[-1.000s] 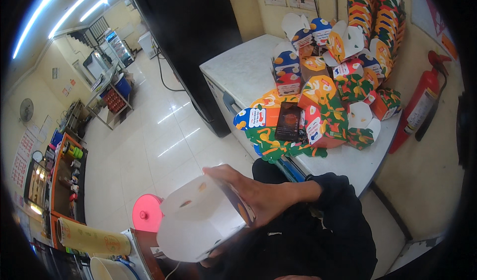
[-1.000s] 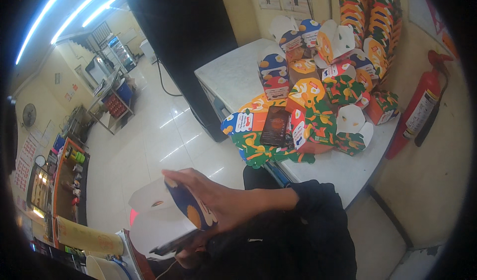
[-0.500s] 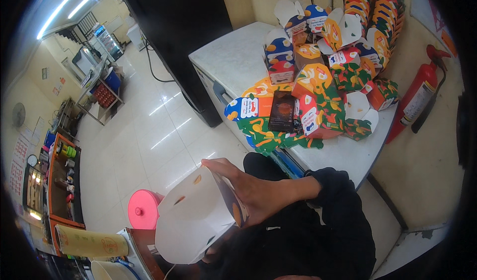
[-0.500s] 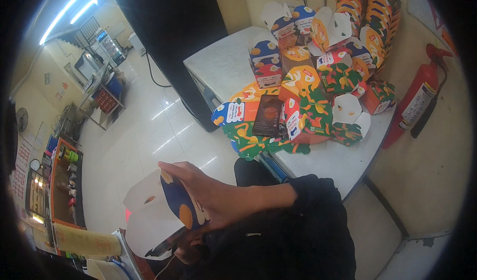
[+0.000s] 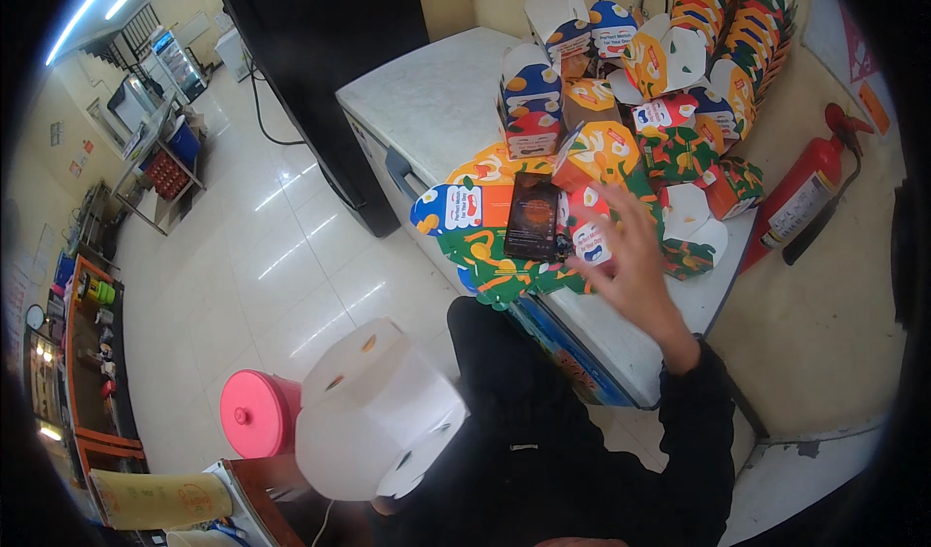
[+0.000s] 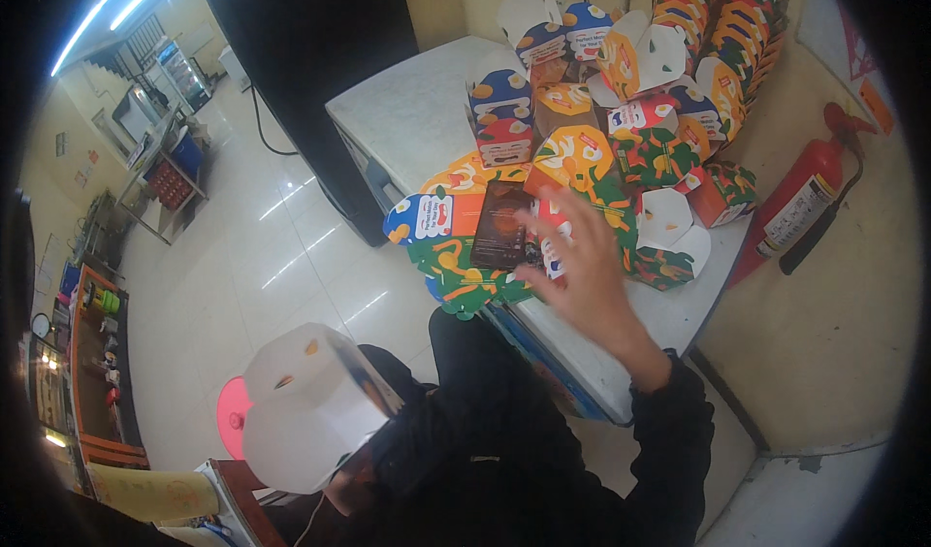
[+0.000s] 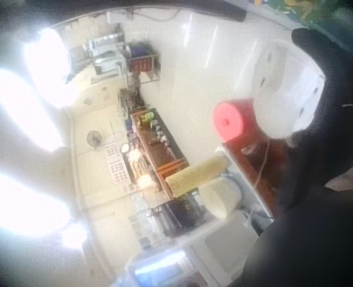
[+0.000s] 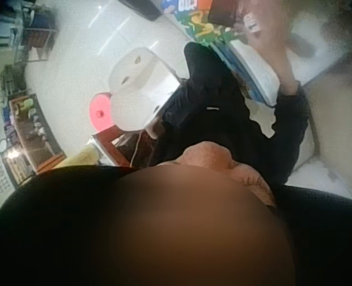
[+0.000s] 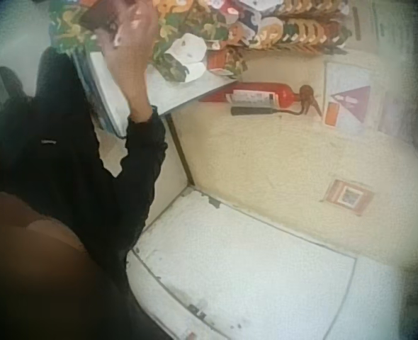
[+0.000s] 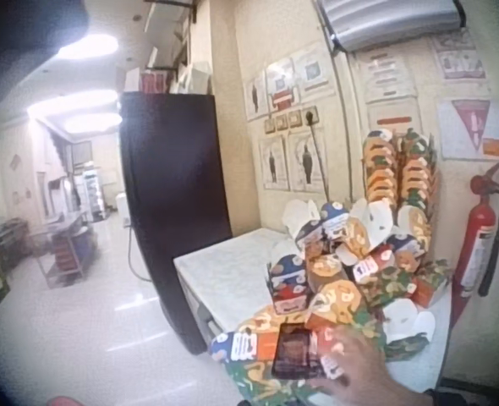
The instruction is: The person folds and assembles colorful printed cardboard boxes by hand, folding flaps and tucking tabs to form the box shape. They handle several boxes one at a time, then move to a counter to continue folding and place finished boxes on the surface.
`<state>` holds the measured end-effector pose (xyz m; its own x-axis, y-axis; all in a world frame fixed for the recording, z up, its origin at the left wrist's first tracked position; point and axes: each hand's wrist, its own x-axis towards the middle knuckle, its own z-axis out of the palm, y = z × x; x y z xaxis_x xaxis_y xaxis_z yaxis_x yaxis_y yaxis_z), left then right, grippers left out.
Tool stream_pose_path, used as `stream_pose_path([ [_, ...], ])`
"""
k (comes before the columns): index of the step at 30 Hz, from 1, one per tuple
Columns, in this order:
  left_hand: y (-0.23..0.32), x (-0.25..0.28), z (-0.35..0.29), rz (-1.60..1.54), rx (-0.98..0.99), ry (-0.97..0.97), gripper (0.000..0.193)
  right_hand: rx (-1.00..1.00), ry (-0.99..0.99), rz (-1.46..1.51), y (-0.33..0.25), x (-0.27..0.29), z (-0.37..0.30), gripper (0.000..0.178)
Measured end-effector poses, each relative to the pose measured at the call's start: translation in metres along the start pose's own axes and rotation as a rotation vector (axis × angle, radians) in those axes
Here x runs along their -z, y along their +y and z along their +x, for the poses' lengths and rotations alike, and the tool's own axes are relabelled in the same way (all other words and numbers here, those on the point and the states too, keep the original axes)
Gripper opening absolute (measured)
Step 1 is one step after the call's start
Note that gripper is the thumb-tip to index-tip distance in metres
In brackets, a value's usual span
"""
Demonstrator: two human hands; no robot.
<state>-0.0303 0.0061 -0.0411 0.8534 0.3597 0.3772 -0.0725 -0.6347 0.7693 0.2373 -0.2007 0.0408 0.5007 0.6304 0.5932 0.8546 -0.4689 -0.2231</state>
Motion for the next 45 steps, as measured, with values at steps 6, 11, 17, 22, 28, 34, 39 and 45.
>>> stream_pose_path([
  [6, 0.005, -0.029, 0.027, -0.117, -0.094, -0.092, 0.106, -0.295, -0.23, -0.103, 0.068, -0.005, 0.027, 0.043],
  [11, 0.009, -0.072, 0.045, -0.265, -0.123, -0.081, 0.116, -0.177, -0.41, -0.102, 0.074, 0.004, 0.023, 0.025],
  [17, 0.0, -0.101, 0.047, -0.411, -0.099, -0.084, 0.128, -0.29, -0.481, 0.119, 0.058, 0.017, 0.016, 0.023],
  [22, 0.01, -0.104, 0.056, -0.212, -0.121, -0.142, 0.132, -0.211, -0.037, 0.145, 0.019, 0.061, 0.023, 0.021],
  [28, 0.008, -0.14, 0.068, -0.421, -0.126, -0.149, 0.13, 0.064, 0.616, 0.151, -0.002, 0.093, -0.027, 0.029],
  [34, 0.012, -0.155, 0.093, -0.526, -0.186, -0.241, 0.126, 0.157, 0.43, 0.158, -0.004, 0.077, -0.054, 0.023],
  [39, -0.003, -0.18, 0.104, -0.591, -0.189, -0.424, 0.123, -0.062, 0.132, 0.163, 0.003, 0.089, -0.081, 0.017],
  [45, -0.012, -0.19, 0.098, -0.402, -0.301, -0.445, 0.12, -0.15, 0.082, 0.226, -0.01, 0.077, -0.108, 0.017],
])
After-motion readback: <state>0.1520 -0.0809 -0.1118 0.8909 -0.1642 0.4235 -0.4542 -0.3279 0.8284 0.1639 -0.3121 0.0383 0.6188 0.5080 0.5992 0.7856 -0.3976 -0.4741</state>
